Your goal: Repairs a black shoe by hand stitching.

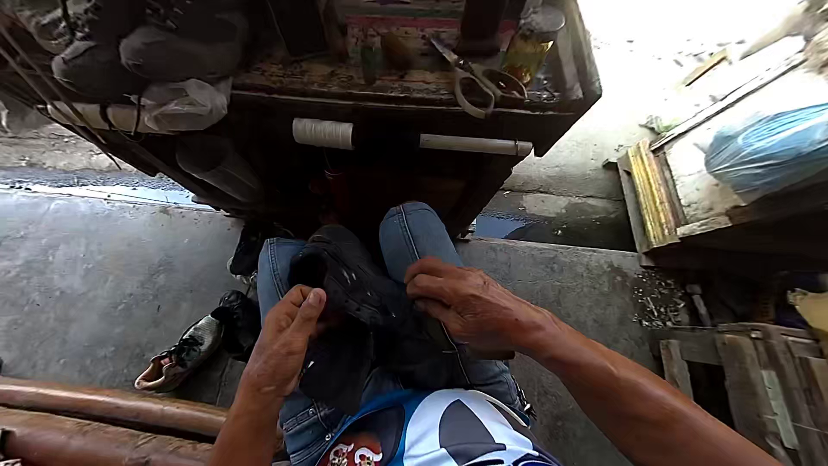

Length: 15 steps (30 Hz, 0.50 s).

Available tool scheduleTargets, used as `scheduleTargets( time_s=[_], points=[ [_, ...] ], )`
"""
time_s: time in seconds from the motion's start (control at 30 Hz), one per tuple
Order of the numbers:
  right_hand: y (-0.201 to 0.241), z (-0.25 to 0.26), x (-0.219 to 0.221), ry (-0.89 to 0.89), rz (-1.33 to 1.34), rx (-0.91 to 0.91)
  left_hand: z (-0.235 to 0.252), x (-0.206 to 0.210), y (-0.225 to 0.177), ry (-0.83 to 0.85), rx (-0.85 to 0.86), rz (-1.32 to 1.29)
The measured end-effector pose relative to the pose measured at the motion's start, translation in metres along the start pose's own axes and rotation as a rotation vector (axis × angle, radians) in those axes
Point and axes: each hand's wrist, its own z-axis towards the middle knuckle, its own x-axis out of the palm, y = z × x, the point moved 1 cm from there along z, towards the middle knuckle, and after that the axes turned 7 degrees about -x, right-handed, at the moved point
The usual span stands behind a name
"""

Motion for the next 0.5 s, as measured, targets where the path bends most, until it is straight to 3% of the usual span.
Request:
scheduleTargets(
  time_s=[0.1, 0.2, 0.37, 0.5],
  points=[
    [0.025, 0.007, -0.008, -0.085, -0.02, -0.101, 0.004, -0.006, 0.001, -0.001, -0.059, 0.004],
    [0.066, 0.017, -0.009, -0.085, 0.063, -0.243, 0.007, -0.006, 0.002, 0.117, -0.03, 0.137],
    [0.123, 0.017, 0.037, 0.28, 0.266, -0.404, 0.011, -0.004, -0.009, 0.327, 0.036, 0.219],
    [0.133, 0.021, 0.068, 0.369, 0.108, -0.483, 0.015, -0.002, -0.02, 0.407, -0.012, 0.154]
  ],
)
